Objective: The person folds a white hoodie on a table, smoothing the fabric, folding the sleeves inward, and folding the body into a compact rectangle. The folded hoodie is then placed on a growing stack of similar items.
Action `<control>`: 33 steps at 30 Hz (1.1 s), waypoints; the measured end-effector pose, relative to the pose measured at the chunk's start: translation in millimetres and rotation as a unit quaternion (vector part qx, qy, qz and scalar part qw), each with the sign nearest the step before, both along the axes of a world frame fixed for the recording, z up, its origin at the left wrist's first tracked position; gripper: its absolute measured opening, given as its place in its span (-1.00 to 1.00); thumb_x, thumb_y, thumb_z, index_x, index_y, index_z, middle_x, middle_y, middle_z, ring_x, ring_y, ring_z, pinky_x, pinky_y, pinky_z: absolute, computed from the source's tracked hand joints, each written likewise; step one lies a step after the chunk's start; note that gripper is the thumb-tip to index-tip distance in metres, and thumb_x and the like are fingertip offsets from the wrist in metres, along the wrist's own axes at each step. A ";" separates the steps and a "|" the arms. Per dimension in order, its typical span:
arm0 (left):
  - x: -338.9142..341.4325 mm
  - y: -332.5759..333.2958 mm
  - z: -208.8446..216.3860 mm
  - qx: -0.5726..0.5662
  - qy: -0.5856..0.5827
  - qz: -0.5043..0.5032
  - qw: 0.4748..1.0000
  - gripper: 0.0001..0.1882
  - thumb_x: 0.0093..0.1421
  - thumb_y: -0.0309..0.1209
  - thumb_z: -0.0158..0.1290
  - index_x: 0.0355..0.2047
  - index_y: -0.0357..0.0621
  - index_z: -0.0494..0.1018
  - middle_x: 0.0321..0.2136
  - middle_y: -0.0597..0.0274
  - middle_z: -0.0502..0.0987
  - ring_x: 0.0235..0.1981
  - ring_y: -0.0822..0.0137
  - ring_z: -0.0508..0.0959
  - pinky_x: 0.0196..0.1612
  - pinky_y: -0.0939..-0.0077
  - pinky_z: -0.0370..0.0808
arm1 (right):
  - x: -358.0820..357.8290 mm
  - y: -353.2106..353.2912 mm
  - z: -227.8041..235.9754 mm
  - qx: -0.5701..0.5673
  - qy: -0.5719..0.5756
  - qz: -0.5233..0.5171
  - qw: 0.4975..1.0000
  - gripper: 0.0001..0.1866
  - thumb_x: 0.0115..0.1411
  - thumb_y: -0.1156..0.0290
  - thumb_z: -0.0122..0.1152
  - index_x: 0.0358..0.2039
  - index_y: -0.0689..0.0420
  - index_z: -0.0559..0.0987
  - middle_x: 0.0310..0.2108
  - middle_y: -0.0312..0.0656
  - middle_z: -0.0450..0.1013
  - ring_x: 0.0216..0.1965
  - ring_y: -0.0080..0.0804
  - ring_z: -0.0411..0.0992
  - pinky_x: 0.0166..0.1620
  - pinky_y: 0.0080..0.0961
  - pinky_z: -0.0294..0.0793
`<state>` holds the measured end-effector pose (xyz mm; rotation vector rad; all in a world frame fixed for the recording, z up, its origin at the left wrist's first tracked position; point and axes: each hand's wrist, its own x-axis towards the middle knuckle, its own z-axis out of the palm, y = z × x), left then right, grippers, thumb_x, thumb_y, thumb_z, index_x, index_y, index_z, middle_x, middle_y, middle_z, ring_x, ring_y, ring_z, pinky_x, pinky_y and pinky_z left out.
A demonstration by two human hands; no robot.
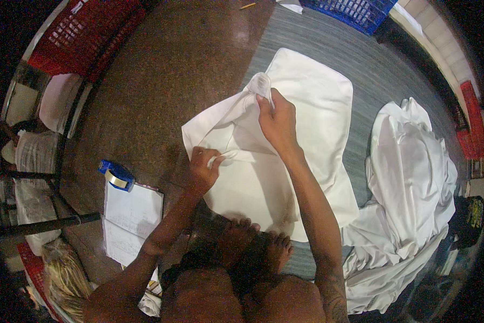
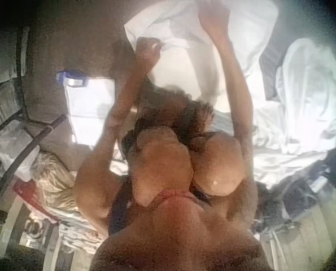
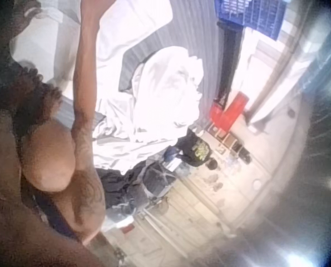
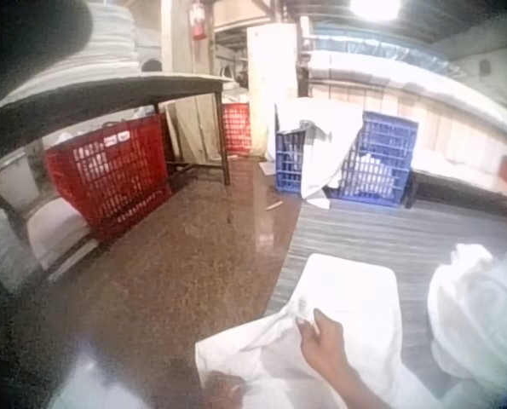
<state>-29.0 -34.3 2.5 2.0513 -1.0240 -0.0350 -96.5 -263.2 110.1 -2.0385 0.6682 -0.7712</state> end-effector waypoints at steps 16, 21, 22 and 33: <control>-97.5 124.7 -12.6 -0.178 0.295 0.195 0.918 -0.85 0.27 -0.41 0.05 -0.27 -0.24 0.38 0.06 -0.08 0.31 -0.09 0.19 0.44 -0.04 0.30 0.41 | -6.5 -3.4 -0.4 0.004 0.019 0.021 1.000 -0.82 0.27 0.42 0.07 -0.32 0.30 0.49 -0.53 0.16 0.44 -0.52 0.02 0.42 -0.37 -0.19 0.35; -85.9 140.6 -26.9 -0.171 0.495 0.246 0.816 -0.87 0.31 -0.42 0.05 -0.21 -0.19 0.37 -0.24 0.26 0.42 -0.21 0.47 0.39 -0.14 0.46 0.41 | -21.6 4.9 -19.5 -0.057 -0.003 -0.010 0.998 -0.81 0.25 0.42 0.10 -0.34 0.32 0.46 -0.58 0.14 0.40 -0.58 -0.02 0.36 -0.42 -0.19 0.31; -87.0 134.1 -14.2 -0.155 0.483 0.249 0.825 -0.86 0.30 -0.45 0.05 -0.18 -0.19 0.36 -0.24 0.27 0.42 -0.20 0.47 0.39 -0.13 0.46 0.41 | -27.3 5.5 -24.4 -0.037 0.011 -0.016 0.999 -0.81 0.24 0.42 0.10 -0.34 0.32 0.46 -0.59 0.14 0.39 -0.58 -0.02 0.35 -0.42 -0.20 0.31; -61.9 168.1 36.3 0.046 0.374 0.141 0.915 -0.30 0.04 -0.73 0.03 0.22 -0.19 0.14 0.11 -0.08 0.30 0.09 0.12 0.42 0.07 0.29 0.46 | -35.5 -7.0 7.1 -0.004 -0.042 -0.091 0.995 -0.85 0.32 0.52 -0.08 -0.19 0.26 0.47 -0.60 -0.25 0.29 -0.53 -0.59 0.17 -0.44 -0.54 0.23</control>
